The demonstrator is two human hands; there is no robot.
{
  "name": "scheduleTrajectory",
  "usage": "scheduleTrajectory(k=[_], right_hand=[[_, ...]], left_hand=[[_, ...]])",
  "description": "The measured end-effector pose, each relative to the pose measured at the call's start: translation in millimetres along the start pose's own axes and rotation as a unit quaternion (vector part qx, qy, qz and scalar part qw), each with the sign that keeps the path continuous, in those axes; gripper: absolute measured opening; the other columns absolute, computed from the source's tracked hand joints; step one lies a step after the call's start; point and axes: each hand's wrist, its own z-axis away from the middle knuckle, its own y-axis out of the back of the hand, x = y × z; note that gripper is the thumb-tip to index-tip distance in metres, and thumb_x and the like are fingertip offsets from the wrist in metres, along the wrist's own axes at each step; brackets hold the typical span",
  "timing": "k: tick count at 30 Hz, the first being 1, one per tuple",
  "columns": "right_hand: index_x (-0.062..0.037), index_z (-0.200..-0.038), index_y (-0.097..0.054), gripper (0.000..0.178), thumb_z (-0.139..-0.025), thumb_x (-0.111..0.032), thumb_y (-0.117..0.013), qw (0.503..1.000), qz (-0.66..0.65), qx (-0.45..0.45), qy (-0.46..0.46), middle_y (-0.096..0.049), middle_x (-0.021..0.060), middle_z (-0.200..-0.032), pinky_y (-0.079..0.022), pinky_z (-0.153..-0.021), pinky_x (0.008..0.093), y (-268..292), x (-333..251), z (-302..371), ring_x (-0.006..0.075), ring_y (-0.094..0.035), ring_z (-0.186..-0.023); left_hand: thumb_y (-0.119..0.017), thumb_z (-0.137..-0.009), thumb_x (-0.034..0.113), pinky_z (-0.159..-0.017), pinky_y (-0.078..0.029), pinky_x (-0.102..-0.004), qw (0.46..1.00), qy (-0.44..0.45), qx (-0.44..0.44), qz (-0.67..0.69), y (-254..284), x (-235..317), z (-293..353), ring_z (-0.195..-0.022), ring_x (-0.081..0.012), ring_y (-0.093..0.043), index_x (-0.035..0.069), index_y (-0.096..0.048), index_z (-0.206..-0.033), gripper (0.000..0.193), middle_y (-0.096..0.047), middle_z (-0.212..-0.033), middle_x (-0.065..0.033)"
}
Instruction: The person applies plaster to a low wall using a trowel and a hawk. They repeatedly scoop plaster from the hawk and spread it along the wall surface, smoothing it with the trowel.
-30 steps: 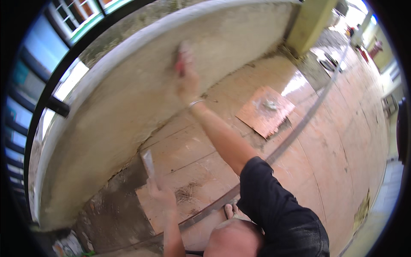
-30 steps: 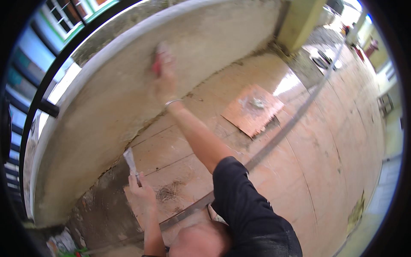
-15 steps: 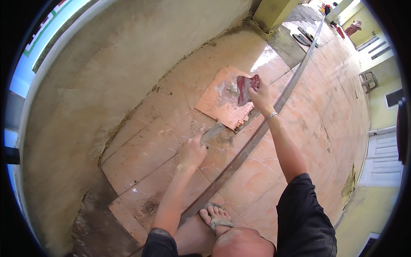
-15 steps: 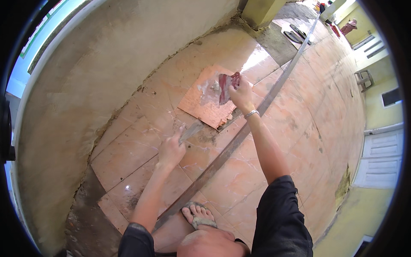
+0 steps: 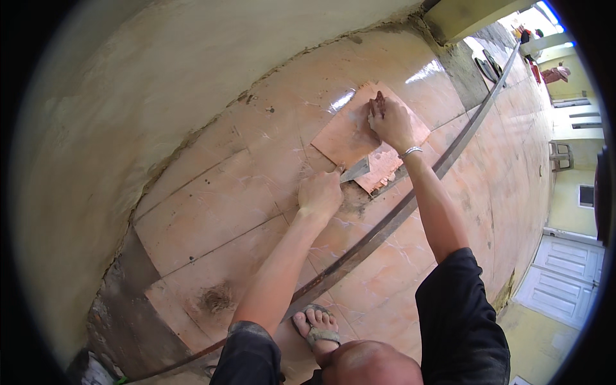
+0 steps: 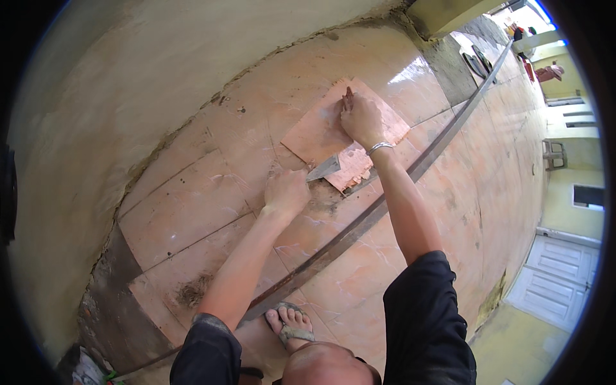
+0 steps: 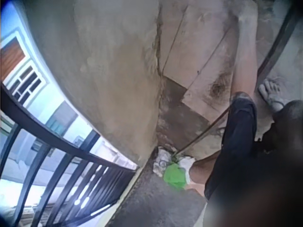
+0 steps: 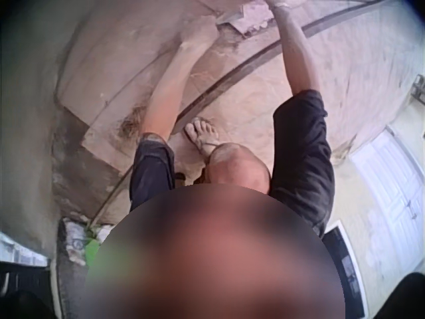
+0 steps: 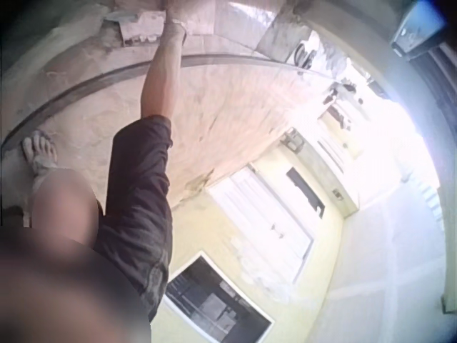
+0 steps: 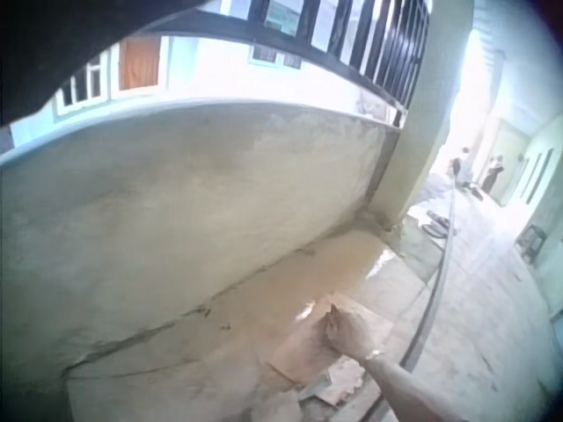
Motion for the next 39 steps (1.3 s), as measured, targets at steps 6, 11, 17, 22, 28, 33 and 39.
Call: scheduleTrajectory(k=[6, 11, 17, 22, 28, 33, 39], right_hand=[[0.0061, -0.093, -0.068, 0.031, -0.096, -0.024, -0.065, 0.990, -0.103, -0.099, 0.007, -0.070, 0.0254, -0.081, -0.053, -0.071, 0.0492, 11.0, -21.4, 10.3, 0.0394, -0.071, -0.079], [-0.0003, -0.110, -0.068, 0.019, -0.094, -0.012, -0.069, 0.802, -0.548, -0.162, -0.171, -0.072, 0.0004, -0.093, -0.055, -0.065, 0.0319, 33.5, 4.7, 44.3, 0.0147, -0.069, -0.075], [-0.0068, -0.131, -0.061, 0.037, -0.094, -0.006, -0.066, 0.491, -0.839, -0.167, -0.166, -0.071, 0.0022, -0.115, -0.059, -0.090, 0.0369, 37.8, -53.1, 101.8, 0.0183, -0.070, -0.102], [-0.0059, -0.132, -0.060, 0.040, -0.093, -0.009, -0.069, 0.387, -0.883, -0.211, -0.162, -0.070, 0.0054, -0.123, -0.056, -0.101, 0.0414, 37.4, -149.5, 118.3, 0.0214, -0.069, -0.112], [-0.0028, -0.126, -0.063, 0.035, -0.092, -0.007, -0.068, 0.354, -0.881, -0.260, -0.176, -0.071, 0.0063, -0.117, -0.056, -0.097, 0.0389, 61.3, -185.0, 143.8, 0.0212, -0.070, -0.104], [-0.0043, -0.119, -0.066, 0.029, -0.090, -0.008, -0.068, 0.382, -0.861, -0.286, -0.177, -0.073, 0.0050, -0.109, -0.057, -0.093, 0.0384, 103.1, -157.0, 139.5, 0.0202, -0.071, -0.100], [-0.0035, -0.118, -0.065, 0.027, -0.091, -0.007, -0.065, 0.465, -0.841, -0.212, -0.177, -0.074, 0.0062, -0.110, -0.060, -0.088, 0.0365, 162.0, -164.8, 106.1, 0.0218, -0.072, -0.102]], left_hand=[[-0.061, -0.092, 0.021, -0.087, -0.058, -0.0524, 0.999, -0.018, 0.031, 0.035, 26.3, -13.6, 24.1, -0.096, -0.0424, -0.073, 0.009, -0.074, -0.122, 0.035, -0.076, -0.097, -0.0217], [-0.058, -0.091, 0.018, -0.082, -0.056, -0.0537, 0.991, -0.013, 0.098, 0.089, 69.1, -75.9, 146.4, -0.088, -0.0437, -0.070, 0.016, -0.067, -0.140, 0.049, -0.071, -0.093, -0.0269], [-0.061, -0.089, 0.014, -0.074, -0.056, -0.0509, 0.983, 0.087, 0.138, -0.085, 183.1, -139.4, 337.3, -0.080, -0.0435, -0.069, 0.011, -0.073, -0.127, 0.040, -0.070, -0.085, -0.0231], [-0.069, -0.082, 0.008, -0.072, -0.056, -0.0486, 0.941, 0.144, 0.269, -0.145, 246.2, -137.7, 414.6, -0.077, -0.0420, -0.070, 0.012, -0.073, -0.125, 0.043, -0.070, -0.083, -0.0228], [-0.067, -0.079, 0.005, -0.073, -0.054, -0.0504, 0.901, 0.128, 0.351, -0.218, 286.9, -112.8, 432.8, -0.077, -0.0406, -0.069, 0.012, -0.074, -0.116, 0.038, -0.072, -0.083, -0.0192], [-0.067, -0.077, 0.005, -0.076, -0.053, -0.0501, 0.917, 0.103, 0.290, -0.252, 306.3, -93.0, 436.5, -0.081, -0.0375, -0.070, 0.014, -0.070, -0.122, 0.046, -0.073, -0.086, -0.0151], [-0.065, -0.077, 0.005, -0.077, -0.052, -0.0512, 0.944, 0.080, 0.235, -0.216, 328.3, -97.4, 419.2, -0.088, -0.0380, -0.069, 0.014, -0.069, -0.127, 0.051, -0.073, -0.095, -0.0164]])
